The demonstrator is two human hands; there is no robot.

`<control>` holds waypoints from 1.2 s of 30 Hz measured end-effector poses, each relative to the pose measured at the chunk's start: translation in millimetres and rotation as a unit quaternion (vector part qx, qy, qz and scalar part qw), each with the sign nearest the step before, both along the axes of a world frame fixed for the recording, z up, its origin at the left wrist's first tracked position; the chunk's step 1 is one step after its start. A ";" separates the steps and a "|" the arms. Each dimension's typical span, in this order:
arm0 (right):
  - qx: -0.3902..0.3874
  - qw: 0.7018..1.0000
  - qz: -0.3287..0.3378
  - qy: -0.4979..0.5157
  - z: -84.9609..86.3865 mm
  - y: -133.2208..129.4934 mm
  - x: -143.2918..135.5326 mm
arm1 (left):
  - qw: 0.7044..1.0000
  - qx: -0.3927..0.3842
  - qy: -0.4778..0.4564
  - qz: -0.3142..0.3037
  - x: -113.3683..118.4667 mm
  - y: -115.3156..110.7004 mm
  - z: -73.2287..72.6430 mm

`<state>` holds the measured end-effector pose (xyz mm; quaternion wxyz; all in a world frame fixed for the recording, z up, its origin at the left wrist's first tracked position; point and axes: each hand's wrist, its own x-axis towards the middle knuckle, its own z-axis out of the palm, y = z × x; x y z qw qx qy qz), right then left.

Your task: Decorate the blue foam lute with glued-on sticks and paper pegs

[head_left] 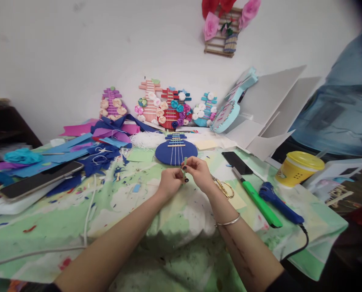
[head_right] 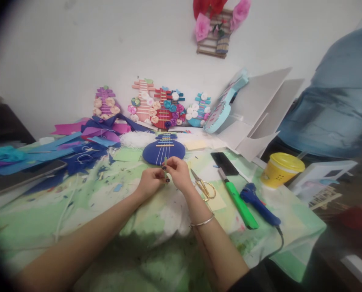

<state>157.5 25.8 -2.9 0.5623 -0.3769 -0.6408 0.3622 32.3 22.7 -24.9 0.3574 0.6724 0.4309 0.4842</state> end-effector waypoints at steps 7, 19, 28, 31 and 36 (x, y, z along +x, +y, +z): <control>0.043 0.993 -0.076 -0.084 -10.5 6.9 -5.7 | 1.000 0.010 0.016 0.001 0.1 0.8 -3.1; 0.012 1.000 0.013 0.011 -12.5 6.1 -5.3 | 1.000 -0.021 0.018 -0.011 -1.1 2.7 -3.0; -0.011 1.000 -0.003 -0.023 -23.2 11.4 -1.5 | 0.999 -0.027 0.022 -0.005 -3.8 7.0 -8.5; -0.021 0.999 -0.036 -0.027 -25.2 11.9 -5.1 | 0.999 -0.034 0.013 -0.025 -4.1 8.5 -9.8; -0.040 0.995 -0.088 0.000 -23.6 9.0 -11.3 | 0.999 -0.027 0.003 -0.017 -2.3 6.8 -7.5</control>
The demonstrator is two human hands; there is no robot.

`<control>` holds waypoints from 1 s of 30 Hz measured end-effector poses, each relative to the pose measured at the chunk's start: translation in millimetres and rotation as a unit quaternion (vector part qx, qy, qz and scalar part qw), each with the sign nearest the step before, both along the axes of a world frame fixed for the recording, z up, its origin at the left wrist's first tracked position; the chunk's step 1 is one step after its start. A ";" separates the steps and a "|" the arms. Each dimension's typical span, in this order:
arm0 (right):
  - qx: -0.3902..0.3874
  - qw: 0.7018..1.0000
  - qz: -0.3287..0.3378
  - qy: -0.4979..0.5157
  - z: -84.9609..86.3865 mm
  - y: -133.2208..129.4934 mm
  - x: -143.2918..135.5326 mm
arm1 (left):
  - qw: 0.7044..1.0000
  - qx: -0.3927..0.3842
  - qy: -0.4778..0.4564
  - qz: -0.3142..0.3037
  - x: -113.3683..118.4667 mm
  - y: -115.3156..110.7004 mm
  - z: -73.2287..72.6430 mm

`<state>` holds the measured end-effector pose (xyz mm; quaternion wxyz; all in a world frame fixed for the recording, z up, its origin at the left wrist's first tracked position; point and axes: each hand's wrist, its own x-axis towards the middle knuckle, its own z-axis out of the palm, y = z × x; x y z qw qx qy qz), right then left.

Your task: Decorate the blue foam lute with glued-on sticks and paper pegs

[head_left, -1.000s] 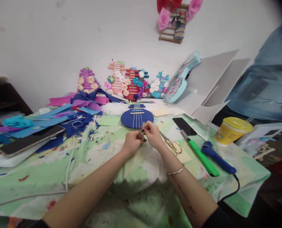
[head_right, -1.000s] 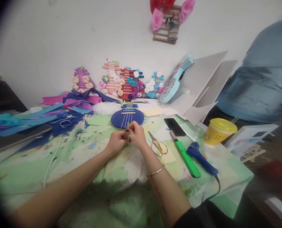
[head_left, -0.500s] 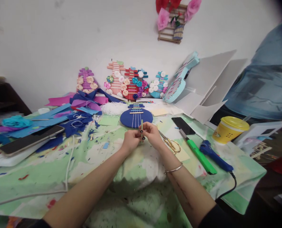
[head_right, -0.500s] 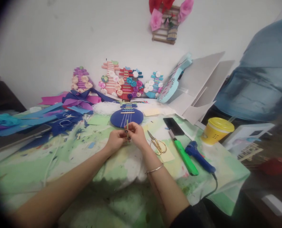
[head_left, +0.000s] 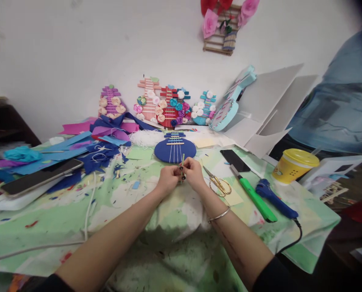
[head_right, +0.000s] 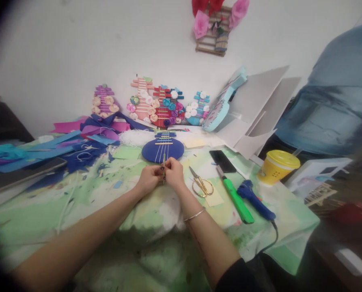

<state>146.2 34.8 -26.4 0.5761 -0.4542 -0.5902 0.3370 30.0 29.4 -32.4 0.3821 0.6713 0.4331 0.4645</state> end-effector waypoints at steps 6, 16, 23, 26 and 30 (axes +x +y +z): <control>-0.003 0.999 -0.032 0.021 2.7 -2.8 -3.1 | 1.000 0.009 0.013 0.023 2.6 -4.2 1.9; -0.035 0.978 0.176 0.109 2.6 3.7 16.4 | 0.999 -0.049 -0.021 0.008 -3.1 3.1 1.6; -0.083 0.968 0.216 0.091 -2.4 6.0 20.0 | 0.998 -0.056 -0.034 0.026 -8.2 6.9 0.3; -0.084 0.972 0.200 0.094 -4.8 6.9 20.1 | 0.999 -0.012 0.023 0.026 -7.9 4.9 3.4; -0.080 0.973 0.191 0.106 -6.9 5.7 17.6 | 0.995 0.040 0.089 0.009 -7.1 -2.2 9.7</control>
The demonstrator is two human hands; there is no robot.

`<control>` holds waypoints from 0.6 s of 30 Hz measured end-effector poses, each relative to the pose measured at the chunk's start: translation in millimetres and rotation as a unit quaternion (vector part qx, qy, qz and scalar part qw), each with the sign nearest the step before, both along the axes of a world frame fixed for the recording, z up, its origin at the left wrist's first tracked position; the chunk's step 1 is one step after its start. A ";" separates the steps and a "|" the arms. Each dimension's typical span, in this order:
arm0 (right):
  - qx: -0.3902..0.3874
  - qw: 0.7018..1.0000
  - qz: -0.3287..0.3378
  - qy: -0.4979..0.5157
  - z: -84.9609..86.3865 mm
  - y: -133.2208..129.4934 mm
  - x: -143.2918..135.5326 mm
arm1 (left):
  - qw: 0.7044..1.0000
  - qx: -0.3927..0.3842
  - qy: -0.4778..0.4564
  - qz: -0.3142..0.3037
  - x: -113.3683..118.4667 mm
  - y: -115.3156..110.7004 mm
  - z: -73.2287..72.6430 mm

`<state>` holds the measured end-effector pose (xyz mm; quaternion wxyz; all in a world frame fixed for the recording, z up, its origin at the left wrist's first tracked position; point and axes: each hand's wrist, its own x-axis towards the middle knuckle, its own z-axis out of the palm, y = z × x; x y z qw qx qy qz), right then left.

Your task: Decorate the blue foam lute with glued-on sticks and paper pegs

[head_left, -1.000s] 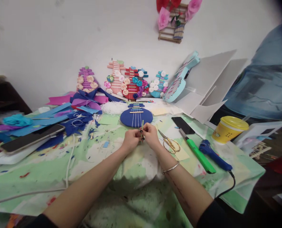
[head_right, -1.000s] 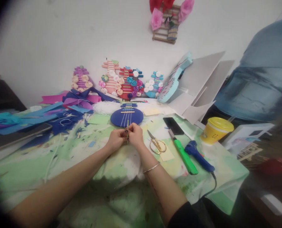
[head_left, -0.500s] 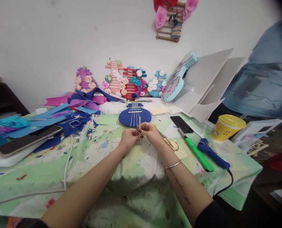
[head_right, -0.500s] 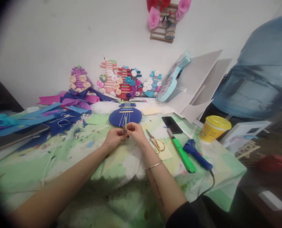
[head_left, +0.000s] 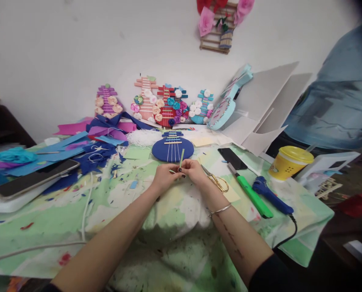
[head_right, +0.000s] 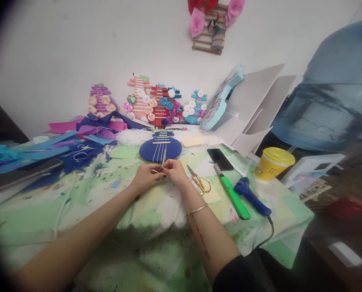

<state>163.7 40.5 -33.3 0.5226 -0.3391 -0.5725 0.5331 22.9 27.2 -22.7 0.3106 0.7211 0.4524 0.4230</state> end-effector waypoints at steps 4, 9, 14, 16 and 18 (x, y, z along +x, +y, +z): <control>0.000 1.000 0.008 0.014 0.0 -2.5 -5.3 | 1.000 0.025 0.005 0.000 -0.4 -4.4 0.9; 0.022 0.999 -0.038 0.002 0.2 -1.6 -9.2 | 0.999 0.029 -0.024 0.032 1.2 -6.9 -0.4; 0.023 0.998 -0.057 0.013 -2.3 0.3 -10.9 | 0.997 0.052 -0.041 0.047 3.5 -10.9 0.4; 0.017 0.998 -0.059 0.018 -2.8 -0.1 -11.7 | 0.997 0.049 -0.051 0.034 4.0 -10.2 0.6; 0.004 0.998 -0.054 0.032 -2.2 -0.7 -12.0 | 0.997 0.033 -0.070 0.015 4.6 -7.6 0.4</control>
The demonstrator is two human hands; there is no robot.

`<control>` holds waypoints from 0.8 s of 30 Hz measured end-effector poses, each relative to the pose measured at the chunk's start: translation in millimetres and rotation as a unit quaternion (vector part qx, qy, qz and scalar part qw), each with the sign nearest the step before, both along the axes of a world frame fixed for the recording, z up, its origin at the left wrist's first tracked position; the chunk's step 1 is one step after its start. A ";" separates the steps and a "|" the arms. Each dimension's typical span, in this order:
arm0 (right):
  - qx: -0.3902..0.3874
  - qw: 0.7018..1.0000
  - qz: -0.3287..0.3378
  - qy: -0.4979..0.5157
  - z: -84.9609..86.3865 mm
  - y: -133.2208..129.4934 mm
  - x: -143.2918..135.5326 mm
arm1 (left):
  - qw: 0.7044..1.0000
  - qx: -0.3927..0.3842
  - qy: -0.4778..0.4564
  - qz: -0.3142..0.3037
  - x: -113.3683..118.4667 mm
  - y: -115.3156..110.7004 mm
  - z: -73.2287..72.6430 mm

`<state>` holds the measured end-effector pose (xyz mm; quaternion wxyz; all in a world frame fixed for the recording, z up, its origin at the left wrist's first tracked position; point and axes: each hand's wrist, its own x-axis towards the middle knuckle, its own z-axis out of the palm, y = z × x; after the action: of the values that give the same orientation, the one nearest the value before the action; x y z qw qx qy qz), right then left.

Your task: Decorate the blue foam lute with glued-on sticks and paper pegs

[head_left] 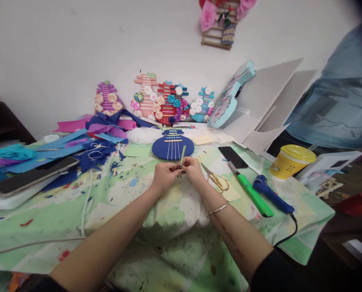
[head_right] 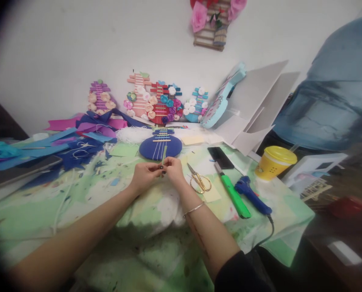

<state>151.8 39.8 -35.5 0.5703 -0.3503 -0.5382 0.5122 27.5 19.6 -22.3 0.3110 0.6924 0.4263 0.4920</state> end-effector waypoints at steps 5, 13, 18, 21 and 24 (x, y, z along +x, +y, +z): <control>-0.020 0.995 -0.047 0.085 6.4 -0.4 3.3 | 0.993 -0.093 -0.045 -0.049 1.6 5.1 -0.1; -0.024 0.994 -0.022 0.100 11.1 -4.7 6.8 | 0.993 -0.112 -0.019 -0.018 -0.8 1.6 4.8; -0.025 0.998 0.015 0.049 8.6 -6.2 5.5 | 0.993 -0.119 -0.022 0.000 -3.3 5.5 1.1; -0.013 0.999 0.023 0.044 5.6 -4.3 5.8 | 0.994 -0.108 0.015 0.032 -3.9 4.7 2.0; -0.013 0.998 0.032 0.046 3.2 -2.5 5.5 | 0.994 -0.091 0.062 0.028 -3.4 2.3 5.5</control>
<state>157.2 37.3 -32.3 0.5733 -0.3168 -0.5158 0.5522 24.2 21.8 -16.8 0.3319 0.6783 0.5065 0.4161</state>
